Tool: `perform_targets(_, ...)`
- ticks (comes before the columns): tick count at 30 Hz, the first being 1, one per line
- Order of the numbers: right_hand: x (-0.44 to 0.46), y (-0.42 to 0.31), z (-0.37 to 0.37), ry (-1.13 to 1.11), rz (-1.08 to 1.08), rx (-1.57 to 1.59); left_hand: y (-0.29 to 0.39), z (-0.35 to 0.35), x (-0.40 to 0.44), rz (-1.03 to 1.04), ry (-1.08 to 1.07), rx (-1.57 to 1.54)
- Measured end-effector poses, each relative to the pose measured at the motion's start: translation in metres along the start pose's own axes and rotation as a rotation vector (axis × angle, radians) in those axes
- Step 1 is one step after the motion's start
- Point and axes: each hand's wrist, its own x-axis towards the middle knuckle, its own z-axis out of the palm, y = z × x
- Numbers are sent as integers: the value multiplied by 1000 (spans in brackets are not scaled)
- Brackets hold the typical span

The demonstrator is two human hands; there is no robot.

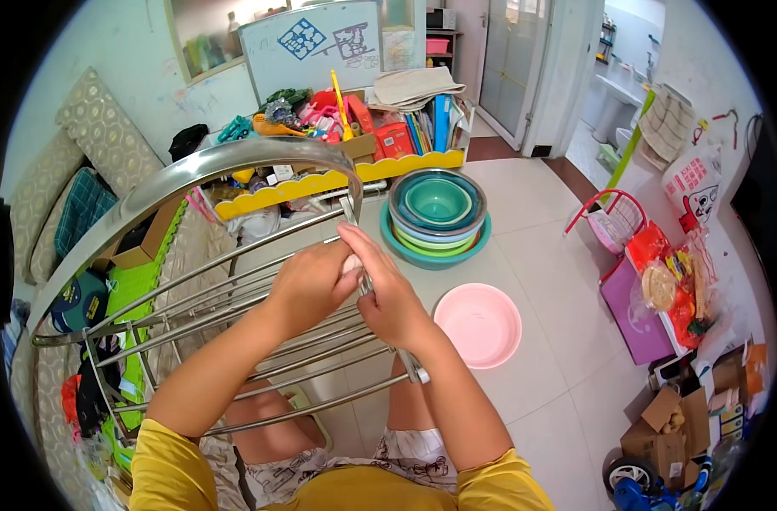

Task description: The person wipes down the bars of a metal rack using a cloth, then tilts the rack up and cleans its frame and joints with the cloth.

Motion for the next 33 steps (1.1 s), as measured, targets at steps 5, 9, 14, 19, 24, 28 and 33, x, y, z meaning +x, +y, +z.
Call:
perform_targets(5, -2, -4, 0, 9, -12, -20, 2, -15, 10, -243, -305, -190)
perform_targets(9, -2, 1, 1, 14, -38, -28, -1, -15, 10, -231, -353, -159)
perform_targets(14, -1, -2, 1, -3, -27, -19, 0, -14, 2, -116, -275, 21)
perform_targets(19, -3, -4, 1, -21, 9, -16, -2, -19, -12, -102, -219, 103)
perform_targets(24, -3, -9, 1, -34, 41, -15, -2, -31, -23, -116, -202, 136)
perform_targets(28, -3, -9, 1, -31, 38, -28, -4, -39, -29, -121, -223, 123)
perform_targets(33, -3, -7, 2, -24, 14, -33, -3, -45, -37, -136, -245, 139)
